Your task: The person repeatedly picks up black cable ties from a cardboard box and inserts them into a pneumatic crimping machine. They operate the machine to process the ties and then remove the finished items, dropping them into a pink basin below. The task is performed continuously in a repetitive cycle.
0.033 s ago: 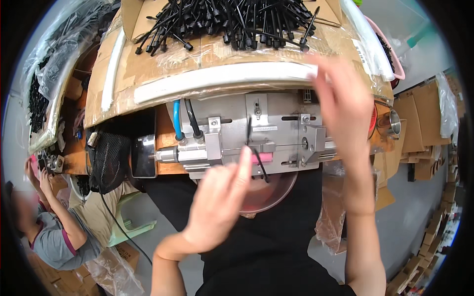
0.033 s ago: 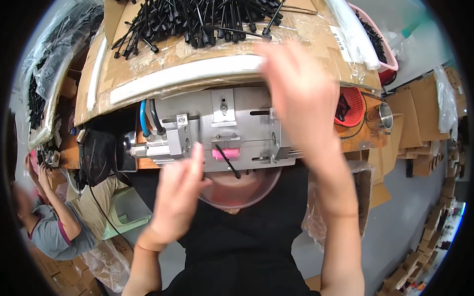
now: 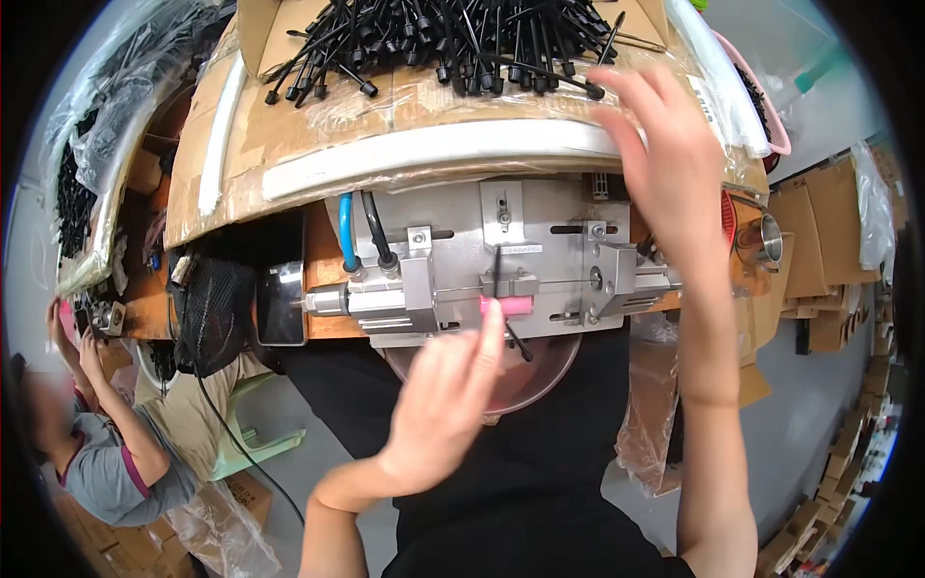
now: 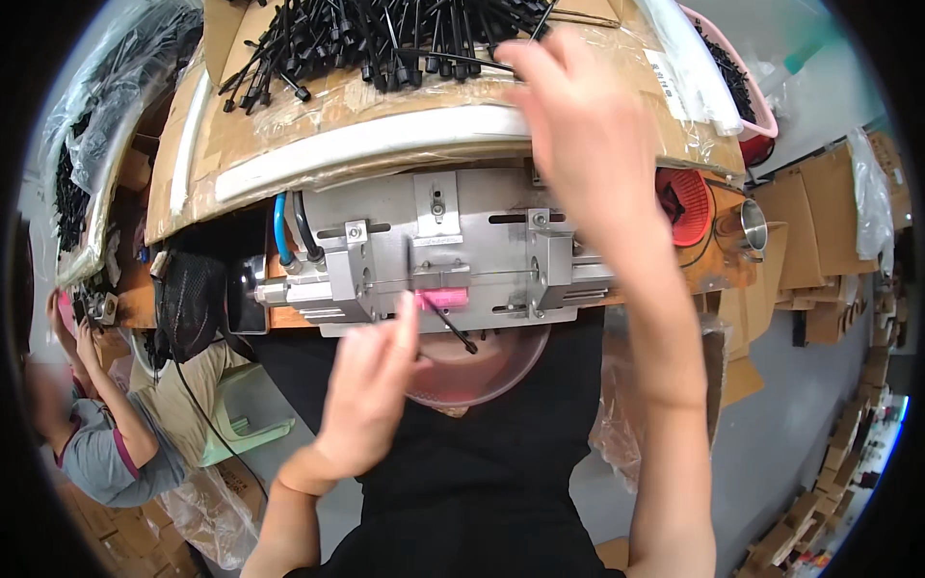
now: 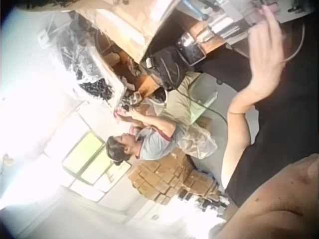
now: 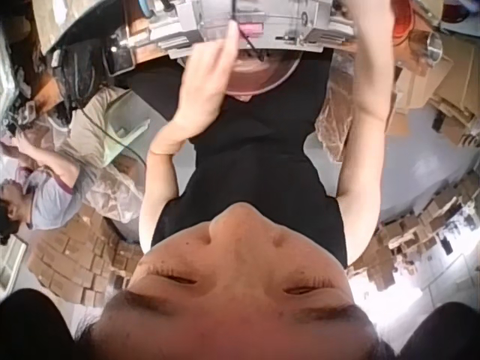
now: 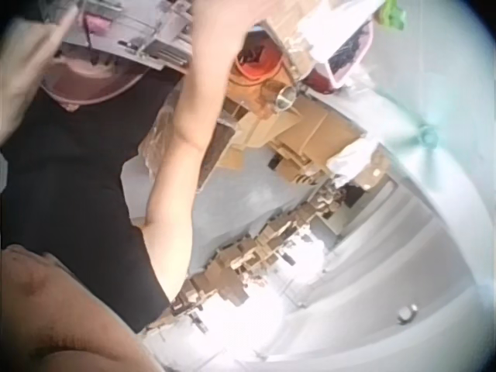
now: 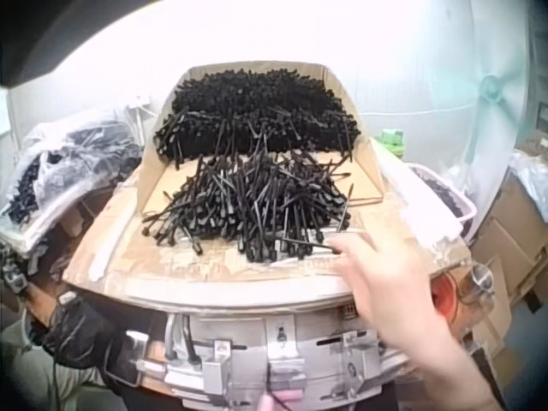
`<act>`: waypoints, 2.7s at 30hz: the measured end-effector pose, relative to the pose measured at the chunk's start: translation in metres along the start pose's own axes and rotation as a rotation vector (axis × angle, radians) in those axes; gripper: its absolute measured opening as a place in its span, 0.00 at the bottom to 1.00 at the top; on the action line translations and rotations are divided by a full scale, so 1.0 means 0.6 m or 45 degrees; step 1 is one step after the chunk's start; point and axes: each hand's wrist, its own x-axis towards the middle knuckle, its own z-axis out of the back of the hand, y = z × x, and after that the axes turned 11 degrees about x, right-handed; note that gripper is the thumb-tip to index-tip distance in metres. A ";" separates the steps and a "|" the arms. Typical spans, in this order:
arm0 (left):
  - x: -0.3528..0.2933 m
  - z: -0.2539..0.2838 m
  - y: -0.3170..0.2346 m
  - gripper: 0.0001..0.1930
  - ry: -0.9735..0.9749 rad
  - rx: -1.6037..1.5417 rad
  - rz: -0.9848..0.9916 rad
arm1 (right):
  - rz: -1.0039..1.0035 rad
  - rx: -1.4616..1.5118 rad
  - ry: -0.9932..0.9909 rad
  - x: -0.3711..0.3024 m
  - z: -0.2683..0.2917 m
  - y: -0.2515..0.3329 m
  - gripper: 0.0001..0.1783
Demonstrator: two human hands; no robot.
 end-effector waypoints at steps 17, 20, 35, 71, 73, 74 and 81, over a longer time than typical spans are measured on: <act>0.081 0.015 0.032 0.28 -0.098 0.102 0.064 | -0.474 0.835 0.071 -0.184 0.081 0.138 0.22; 0.219 0.035 0.141 0.12 -0.520 0.326 0.173 | -0.504 0.769 0.208 -0.243 0.040 0.200 0.30; 0.257 0.084 0.230 0.10 0.078 -0.082 0.193 | -0.390 0.659 0.422 -0.217 0.014 0.192 0.29; -0.005 -0.082 -0.036 0.37 0.077 -0.020 0.131 | -0.723 1.285 -0.416 -0.136 0.124 0.082 0.12; -0.009 -0.079 -0.031 0.36 0.115 0.009 0.126 | -0.762 1.198 -0.220 -0.175 0.104 0.115 0.16; -0.014 -0.077 -0.029 0.35 0.134 0.030 0.126 | -0.781 1.099 -0.073 -0.201 0.091 0.136 0.19; -0.009 0.005 -0.021 0.41 -0.039 -0.131 0.287 | -0.534 0.808 0.317 -0.272 0.003 0.197 0.38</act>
